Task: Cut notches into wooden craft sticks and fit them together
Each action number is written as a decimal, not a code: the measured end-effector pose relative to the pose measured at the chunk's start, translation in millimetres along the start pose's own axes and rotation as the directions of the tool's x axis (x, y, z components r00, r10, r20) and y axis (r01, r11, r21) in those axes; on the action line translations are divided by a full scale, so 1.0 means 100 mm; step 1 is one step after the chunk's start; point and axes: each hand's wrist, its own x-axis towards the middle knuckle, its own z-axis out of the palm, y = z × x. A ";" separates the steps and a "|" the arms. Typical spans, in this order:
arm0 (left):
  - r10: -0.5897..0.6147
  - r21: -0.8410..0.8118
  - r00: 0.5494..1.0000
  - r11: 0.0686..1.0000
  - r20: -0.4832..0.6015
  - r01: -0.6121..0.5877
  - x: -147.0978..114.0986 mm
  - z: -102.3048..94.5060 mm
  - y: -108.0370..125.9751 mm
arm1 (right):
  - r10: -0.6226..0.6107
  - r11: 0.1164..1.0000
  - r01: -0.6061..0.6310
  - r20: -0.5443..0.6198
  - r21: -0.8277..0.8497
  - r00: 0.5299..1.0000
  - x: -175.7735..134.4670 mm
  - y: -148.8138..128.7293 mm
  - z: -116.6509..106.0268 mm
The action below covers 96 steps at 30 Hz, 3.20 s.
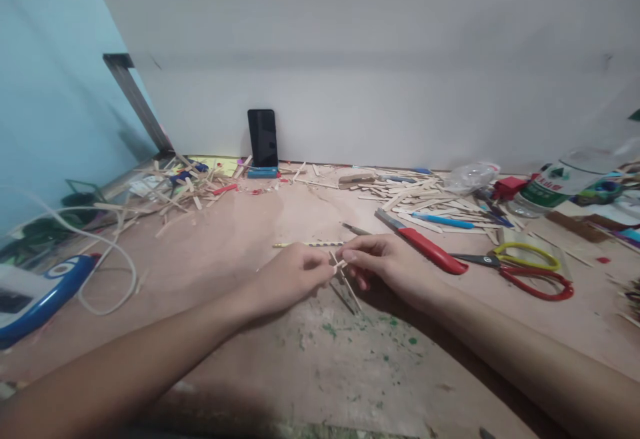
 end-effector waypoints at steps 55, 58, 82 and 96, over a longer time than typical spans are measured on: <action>0.170 -0.333 0.984 0.932 0.049 -0.145 0.06 -0.08 -0.12 | -0.160 0.983 0.157 -0.029 -0.095 0.987 -0.04 -0.06 0.08; 0.177 -0.325 0.977 0.937 0.115 -0.132 0.05 -0.09 -0.09 | -0.116 0.989 0.120 0.052 -0.089 0.992 -0.02 -0.05 0.03; 0.142 -0.382 0.985 0.920 0.101 -0.093 0.05 -0.04 -0.13 | -0.081 0.996 0.087 0.232 -0.015 0.969 -0.01 -0.11 -0.10; 0.113 -0.430 0.990 0.900 0.081 -0.068 0.07 -0.08 -0.16 | -0.108 0.991 0.126 0.267 -0.050 0.958 -0.03 -0.09 -0.09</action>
